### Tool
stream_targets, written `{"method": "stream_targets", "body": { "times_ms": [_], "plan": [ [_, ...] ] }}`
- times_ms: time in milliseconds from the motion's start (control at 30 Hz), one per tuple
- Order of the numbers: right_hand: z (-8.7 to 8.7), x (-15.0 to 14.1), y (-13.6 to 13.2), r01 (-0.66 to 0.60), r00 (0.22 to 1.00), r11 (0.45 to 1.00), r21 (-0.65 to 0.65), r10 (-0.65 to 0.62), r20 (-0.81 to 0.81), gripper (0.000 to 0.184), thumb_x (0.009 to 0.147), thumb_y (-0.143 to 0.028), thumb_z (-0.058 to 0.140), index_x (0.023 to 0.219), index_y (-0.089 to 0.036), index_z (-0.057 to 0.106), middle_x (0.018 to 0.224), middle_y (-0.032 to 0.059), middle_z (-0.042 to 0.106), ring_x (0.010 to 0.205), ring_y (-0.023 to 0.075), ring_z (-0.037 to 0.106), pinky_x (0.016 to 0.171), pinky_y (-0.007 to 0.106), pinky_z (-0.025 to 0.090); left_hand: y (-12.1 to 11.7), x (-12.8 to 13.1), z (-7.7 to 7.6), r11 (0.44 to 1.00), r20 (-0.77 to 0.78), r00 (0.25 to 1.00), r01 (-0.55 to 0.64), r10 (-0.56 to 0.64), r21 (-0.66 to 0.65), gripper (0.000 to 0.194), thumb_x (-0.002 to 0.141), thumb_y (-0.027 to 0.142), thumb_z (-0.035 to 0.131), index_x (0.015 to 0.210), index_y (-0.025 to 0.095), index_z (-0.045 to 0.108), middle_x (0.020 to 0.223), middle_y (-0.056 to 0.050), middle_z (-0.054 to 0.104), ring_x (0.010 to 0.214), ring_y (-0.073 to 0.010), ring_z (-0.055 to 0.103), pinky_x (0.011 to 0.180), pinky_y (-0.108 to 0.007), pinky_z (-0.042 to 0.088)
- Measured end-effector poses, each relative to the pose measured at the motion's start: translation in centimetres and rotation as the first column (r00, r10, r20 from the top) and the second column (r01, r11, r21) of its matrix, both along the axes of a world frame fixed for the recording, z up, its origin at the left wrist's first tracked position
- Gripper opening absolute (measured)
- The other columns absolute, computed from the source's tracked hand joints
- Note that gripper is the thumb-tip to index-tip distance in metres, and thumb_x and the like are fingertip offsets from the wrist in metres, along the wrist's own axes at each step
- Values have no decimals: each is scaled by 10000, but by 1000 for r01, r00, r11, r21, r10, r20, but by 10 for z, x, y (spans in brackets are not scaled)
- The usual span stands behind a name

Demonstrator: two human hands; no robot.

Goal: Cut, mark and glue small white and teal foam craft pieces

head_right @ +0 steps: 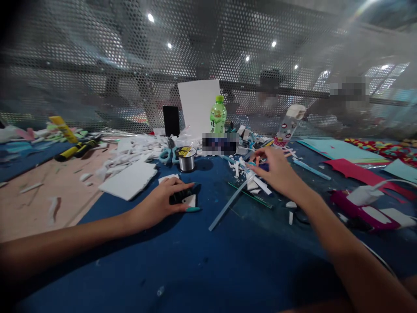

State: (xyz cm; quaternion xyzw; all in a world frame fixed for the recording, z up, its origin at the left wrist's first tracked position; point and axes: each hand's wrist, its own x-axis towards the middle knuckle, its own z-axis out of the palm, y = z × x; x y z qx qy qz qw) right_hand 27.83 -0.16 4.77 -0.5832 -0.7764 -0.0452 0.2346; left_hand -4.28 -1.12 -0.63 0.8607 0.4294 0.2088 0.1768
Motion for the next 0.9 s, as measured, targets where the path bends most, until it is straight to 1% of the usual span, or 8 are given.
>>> {"method": "stream_targets", "body": {
  "times_ms": [167,267,367,500,633,767,833,900],
  "plan": [
    [-15,-37,-8,-226,974,970,-88,226,-20,252,840,-357,486,1033,-202,535,1057,89,568,990,221,502,840,355,406,1,-1,0,1000,25,1000,4,-4,-12,530,732,300,679,1228,190,528,1026,-87,523,950,-240,483,813,-358,423],
    [-22,-45,-9,-358,934,923,-138,354,-56,216,842,-353,480,972,-197,556,991,82,586,930,202,531,829,347,414,1,-2,-1,999,37,999,3,-1,-32,564,720,344,690,1238,211,511,1020,-76,524,958,-242,481,809,-360,428],
    [-23,-46,-8,-415,910,877,-241,406,-88,185,841,-340,476,856,-183,573,838,64,615,770,168,566,711,296,432,1,-3,-2,999,55,998,-1,4,-55,595,707,343,705,1248,213,493,1013,-71,534,949,-238,488,790,-350,433],
    [-20,-41,-8,-373,928,847,-378,347,-137,233,860,-352,435,743,-181,542,621,18,597,577,131,552,589,268,409,2,-2,-2,997,85,996,16,-10,-72,604,699,267,711,1253,193,481,1003,-69,558,932,-224,504,785,-336,431],
    [-23,-33,-4,-223,975,884,-411,202,-95,208,762,-350,540,855,-179,467,663,20,568,535,132,521,521,269,397,4,0,-2,995,103,995,15,-6,-95,572,697,217,697,1230,160,497,989,-69,579,937,-221,513,789,-330,423],
    [-29,-24,-1,-167,973,943,-288,205,105,364,679,-393,595,932,-176,450,955,118,500,834,232,528,663,330,422,6,1,-3,997,112,994,9,0,-82,535,694,220,690,1197,161,515,995,-64,583,941,-219,517,792,-331,424],
    [-32,-21,0,-153,959,953,-263,207,192,321,697,-411,569,884,-179,450,974,128,467,921,267,481,725,359,408,7,1,-3,998,109,994,-1,8,-63,523,696,225,688,1187,163,519,996,-64,581,941,-219,517,795,-334,423],
    [-34,-19,0,-127,942,951,-281,204,265,249,721,-391,537,810,-186,426,909,110,470,866,256,468,708,360,400,8,1,-3,999,101,995,-10,14,-42,515,703,233,688,1184,162,520,1004,-68,577,954,-224,508,807,-342,419]
  ]
}}
